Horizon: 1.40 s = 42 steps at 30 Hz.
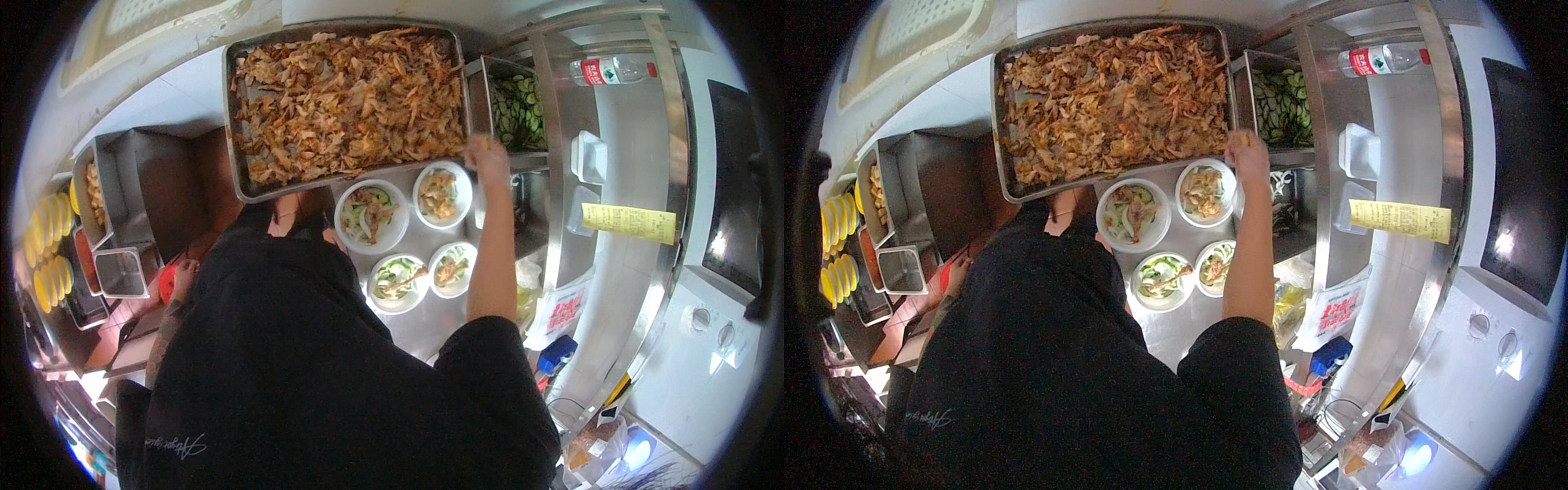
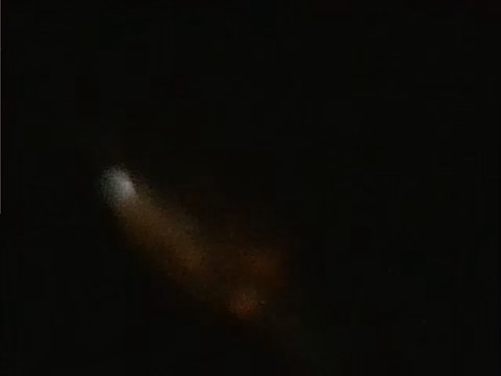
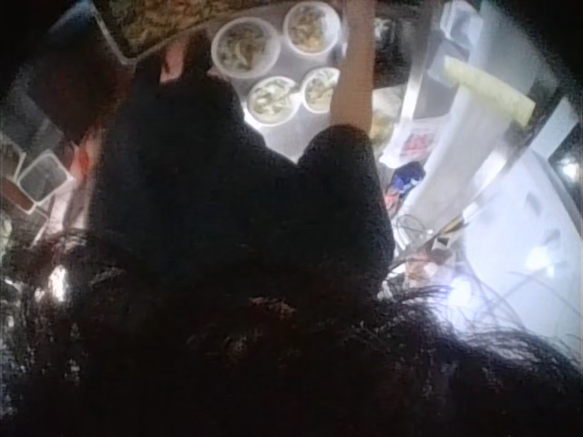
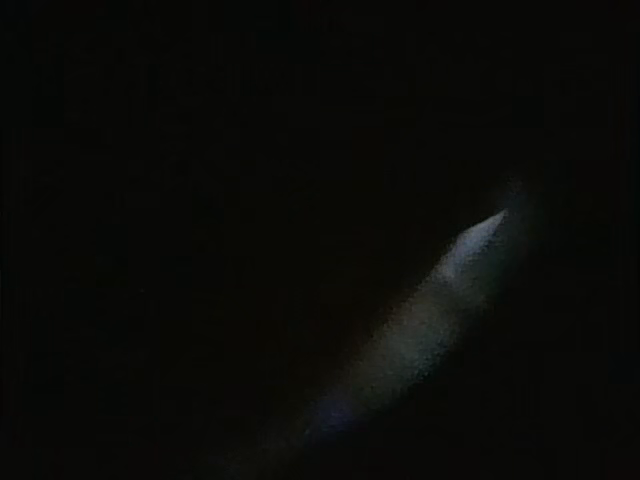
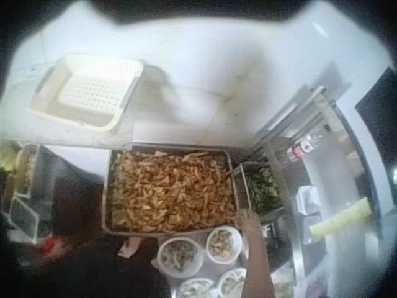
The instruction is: The person scoops shredded meat from a large tray into several small bowls, then places yellow lids on the bowls. Later, the person uses tongs to transfer chopped red peppers from a metal container into a small white bowl.
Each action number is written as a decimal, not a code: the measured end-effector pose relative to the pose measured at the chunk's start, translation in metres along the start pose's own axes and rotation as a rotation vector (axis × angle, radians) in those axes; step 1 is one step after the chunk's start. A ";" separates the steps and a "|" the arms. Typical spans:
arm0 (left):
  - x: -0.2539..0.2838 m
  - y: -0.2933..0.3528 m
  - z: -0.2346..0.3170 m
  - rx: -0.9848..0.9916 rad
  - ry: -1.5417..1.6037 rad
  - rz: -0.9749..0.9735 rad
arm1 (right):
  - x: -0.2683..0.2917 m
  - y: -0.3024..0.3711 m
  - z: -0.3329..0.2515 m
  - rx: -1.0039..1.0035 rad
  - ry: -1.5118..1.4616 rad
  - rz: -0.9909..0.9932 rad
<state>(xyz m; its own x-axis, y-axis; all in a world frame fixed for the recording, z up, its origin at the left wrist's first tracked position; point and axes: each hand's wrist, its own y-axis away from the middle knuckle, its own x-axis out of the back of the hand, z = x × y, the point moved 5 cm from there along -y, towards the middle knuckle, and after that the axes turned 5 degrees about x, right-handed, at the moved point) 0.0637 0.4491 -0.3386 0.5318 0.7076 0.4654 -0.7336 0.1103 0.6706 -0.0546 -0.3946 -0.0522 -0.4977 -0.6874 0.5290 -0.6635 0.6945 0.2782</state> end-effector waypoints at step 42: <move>-0.024 -0.025 0.020 0.049 0.021 -0.027 | -0.202 -0.040 -0.096 0.287 0.563 -0.247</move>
<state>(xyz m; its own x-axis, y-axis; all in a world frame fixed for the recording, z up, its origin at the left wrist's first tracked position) 0.0782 0.4155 -0.3548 0.5414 0.7196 0.4348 -0.6973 0.0954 0.7104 0.1264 -0.2632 -0.0938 0.0023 -0.5491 0.8358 -0.8811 0.3941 0.2613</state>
